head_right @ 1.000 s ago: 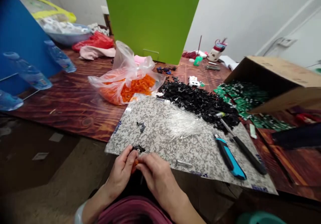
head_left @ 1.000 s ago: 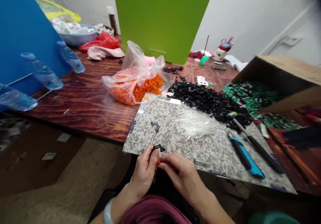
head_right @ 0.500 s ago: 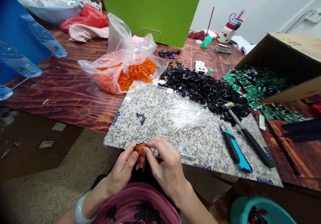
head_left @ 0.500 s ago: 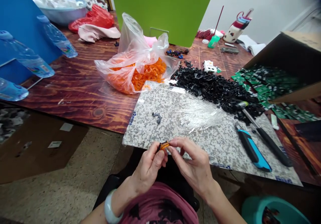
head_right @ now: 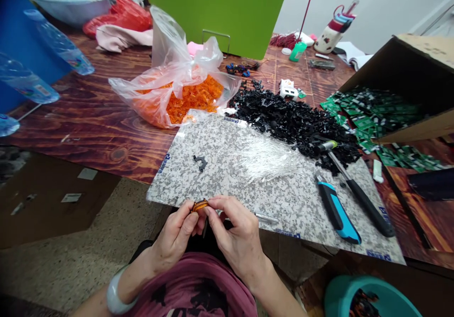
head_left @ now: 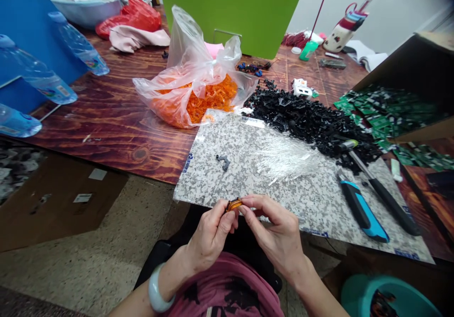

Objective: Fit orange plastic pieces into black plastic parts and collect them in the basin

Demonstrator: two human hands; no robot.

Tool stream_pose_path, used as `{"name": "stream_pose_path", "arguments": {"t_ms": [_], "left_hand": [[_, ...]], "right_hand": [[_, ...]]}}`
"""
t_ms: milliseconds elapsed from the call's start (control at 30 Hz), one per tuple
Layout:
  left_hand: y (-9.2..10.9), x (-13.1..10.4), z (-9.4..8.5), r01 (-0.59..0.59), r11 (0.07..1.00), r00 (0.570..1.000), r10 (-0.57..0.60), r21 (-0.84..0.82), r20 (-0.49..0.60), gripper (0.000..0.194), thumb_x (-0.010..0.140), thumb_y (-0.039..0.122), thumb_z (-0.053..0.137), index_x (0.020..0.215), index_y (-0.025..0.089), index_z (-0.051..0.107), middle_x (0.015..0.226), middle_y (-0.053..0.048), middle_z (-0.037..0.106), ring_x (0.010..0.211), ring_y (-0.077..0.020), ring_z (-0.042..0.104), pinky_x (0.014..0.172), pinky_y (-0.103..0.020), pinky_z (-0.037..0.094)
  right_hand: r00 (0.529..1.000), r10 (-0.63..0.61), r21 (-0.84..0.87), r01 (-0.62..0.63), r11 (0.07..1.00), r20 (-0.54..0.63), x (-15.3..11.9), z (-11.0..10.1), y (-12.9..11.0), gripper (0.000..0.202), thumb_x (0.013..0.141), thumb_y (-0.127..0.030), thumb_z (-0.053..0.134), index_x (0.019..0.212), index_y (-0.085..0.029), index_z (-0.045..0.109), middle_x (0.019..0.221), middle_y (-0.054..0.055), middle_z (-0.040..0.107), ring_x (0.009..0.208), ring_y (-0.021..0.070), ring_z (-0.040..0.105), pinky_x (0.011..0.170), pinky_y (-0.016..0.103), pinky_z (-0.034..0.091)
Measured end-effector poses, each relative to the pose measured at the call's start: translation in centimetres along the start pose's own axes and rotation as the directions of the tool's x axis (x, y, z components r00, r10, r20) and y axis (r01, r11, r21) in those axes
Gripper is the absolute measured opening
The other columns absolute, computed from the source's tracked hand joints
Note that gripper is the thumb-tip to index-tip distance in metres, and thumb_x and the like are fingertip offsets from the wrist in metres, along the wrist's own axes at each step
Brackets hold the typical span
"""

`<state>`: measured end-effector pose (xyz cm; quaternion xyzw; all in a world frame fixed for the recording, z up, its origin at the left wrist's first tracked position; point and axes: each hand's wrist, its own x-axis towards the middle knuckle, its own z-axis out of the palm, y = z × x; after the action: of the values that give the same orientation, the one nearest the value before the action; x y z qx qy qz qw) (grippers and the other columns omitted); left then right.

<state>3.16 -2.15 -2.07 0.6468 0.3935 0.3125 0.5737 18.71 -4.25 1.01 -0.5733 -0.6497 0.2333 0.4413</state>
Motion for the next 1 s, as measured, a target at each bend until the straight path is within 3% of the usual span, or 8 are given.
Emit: {"name": "stream_pose_path", "arguments": {"t_ms": [300,600,1000], "left_hand": [[0.6,-0.1,-0.6,0.003,1.000,0.997,-0.005,0.021,0.072,0.025,0.097,0.032,0.030,0.083,0.019,0.046,0.066,0.003,0.050,0.059,-0.0123,0.049,0.058,-0.023,0.041],[0.7,-0.5,-1.1,-0.023,0.999,0.991,0.020,0.023,0.136,0.023,0.096,0.027,0.031,0.081,0.020,0.046,0.067,0.002,0.050,0.059,-0.0118,0.048,0.059,-0.023,0.040],[1.3,-0.5,-2.4,-0.104,0.990,0.951,0.072,0.093,0.302,0.021,0.095,0.020,0.030,0.082,0.018,0.046,0.072,0.001,0.048,0.064,-0.0120,0.046,0.063,-0.023,0.039]], "right_hand": [[0.999,0.005,0.027,-0.007,1.000,0.045,-0.1,-0.2,-0.1,0.008,0.086,-0.017,0.057,0.092,-0.019,0.063,0.091,0.006,0.070,0.082,0.0149,0.066,0.066,0.023,0.056],[0.936,0.204,0.253,-0.280,0.926,0.288,-0.2,-0.6,0.4,0.020,0.087,-0.028,0.058,0.104,-0.020,0.064,0.092,0.005,0.068,0.073,0.0126,0.065,0.061,0.021,0.055],[0.865,0.284,0.320,-0.430,0.844,0.414,-0.1,-1.0,0.0,0.016,0.086,-0.032,0.060,0.092,-0.020,0.069,0.083,0.003,0.065,0.068,0.0110,0.059,0.054,0.019,0.046]]}}
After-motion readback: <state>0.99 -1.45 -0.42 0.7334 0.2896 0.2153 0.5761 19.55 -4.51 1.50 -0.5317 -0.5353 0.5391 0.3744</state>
